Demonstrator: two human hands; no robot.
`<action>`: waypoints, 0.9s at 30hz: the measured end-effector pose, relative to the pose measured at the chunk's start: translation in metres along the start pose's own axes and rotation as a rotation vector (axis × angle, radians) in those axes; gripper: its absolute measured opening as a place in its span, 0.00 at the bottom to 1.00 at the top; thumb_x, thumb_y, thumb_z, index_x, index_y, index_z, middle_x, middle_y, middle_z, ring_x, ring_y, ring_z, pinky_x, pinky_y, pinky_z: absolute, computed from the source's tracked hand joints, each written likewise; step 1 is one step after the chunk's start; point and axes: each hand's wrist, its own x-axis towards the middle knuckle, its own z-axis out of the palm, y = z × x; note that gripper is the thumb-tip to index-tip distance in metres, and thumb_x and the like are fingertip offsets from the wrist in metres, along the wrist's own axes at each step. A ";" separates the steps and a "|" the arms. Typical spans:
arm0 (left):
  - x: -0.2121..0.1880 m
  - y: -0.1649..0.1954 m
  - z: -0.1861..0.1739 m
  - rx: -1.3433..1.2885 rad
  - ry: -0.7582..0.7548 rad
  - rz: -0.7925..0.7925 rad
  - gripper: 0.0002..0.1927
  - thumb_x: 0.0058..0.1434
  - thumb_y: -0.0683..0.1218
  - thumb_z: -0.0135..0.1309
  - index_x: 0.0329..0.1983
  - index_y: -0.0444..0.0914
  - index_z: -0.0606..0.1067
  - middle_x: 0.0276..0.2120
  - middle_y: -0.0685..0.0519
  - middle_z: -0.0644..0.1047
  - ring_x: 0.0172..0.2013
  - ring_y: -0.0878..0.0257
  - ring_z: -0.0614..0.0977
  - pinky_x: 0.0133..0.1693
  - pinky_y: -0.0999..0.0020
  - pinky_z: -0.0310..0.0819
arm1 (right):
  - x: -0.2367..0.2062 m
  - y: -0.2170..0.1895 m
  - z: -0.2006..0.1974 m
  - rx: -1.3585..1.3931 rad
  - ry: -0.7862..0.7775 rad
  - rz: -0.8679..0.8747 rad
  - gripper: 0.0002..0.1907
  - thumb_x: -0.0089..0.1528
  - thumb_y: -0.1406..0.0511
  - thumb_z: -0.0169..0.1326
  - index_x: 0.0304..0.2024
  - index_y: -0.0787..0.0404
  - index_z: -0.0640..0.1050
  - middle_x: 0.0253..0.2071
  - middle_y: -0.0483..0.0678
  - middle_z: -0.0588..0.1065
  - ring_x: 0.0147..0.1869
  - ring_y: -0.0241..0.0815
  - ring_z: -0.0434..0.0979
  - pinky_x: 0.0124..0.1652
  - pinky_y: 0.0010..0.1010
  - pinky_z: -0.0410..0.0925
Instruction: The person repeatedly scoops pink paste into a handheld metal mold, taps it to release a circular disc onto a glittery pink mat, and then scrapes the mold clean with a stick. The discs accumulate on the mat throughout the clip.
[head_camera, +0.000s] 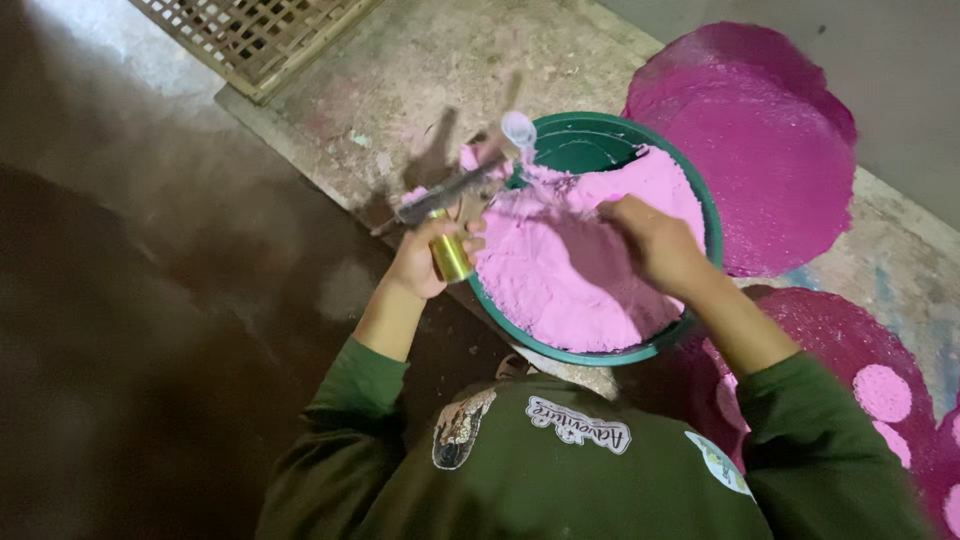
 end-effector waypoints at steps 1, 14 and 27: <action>0.000 0.004 -0.002 0.013 0.047 0.037 0.24 0.62 0.46 0.54 0.62 0.39 0.66 0.42 0.55 0.71 0.39 0.66 0.74 0.42 0.66 0.76 | 0.003 0.000 0.010 -0.069 -0.070 0.022 0.19 0.62 0.74 0.48 0.56 0.61 0.74 0.43 0.59 0.77 0.46 0.59 0.79 0.40 0.43 0.71; -0.034 0.007 -0.014 0.205 0.046 0.106 0.15 0.63 0.46 0.57 0.51 0.38 0.72 0.44 0.58 0.72 0.38 0.67 0.74 0.41 0.67 0.74 | 0.042 -0.013 0.075 -0.310 -0.283 0.064 0.16 0.62 0.69 0.46 0.50 0.59 0.79 0.35 0.61 0.78 0.36 0.63 0.80 0.36 0.51 0.72; 0.021 0.027 0.034 1.660 0.399 0.543 0.13 0.65 0.50 0.59 0.47 0.38 0.78 0.41 0.47 0.80 0.44 0.49 0.82 0.47 0.54 0.76 | -0.031 -0.033 -0.024 0.131 -0.456 0.455 0.20 0.64 0.64 0.51 0.58 0.51 0.79 0.26 0.49 0.81 0.20 0.40 0.72 0.24 0.34 0.66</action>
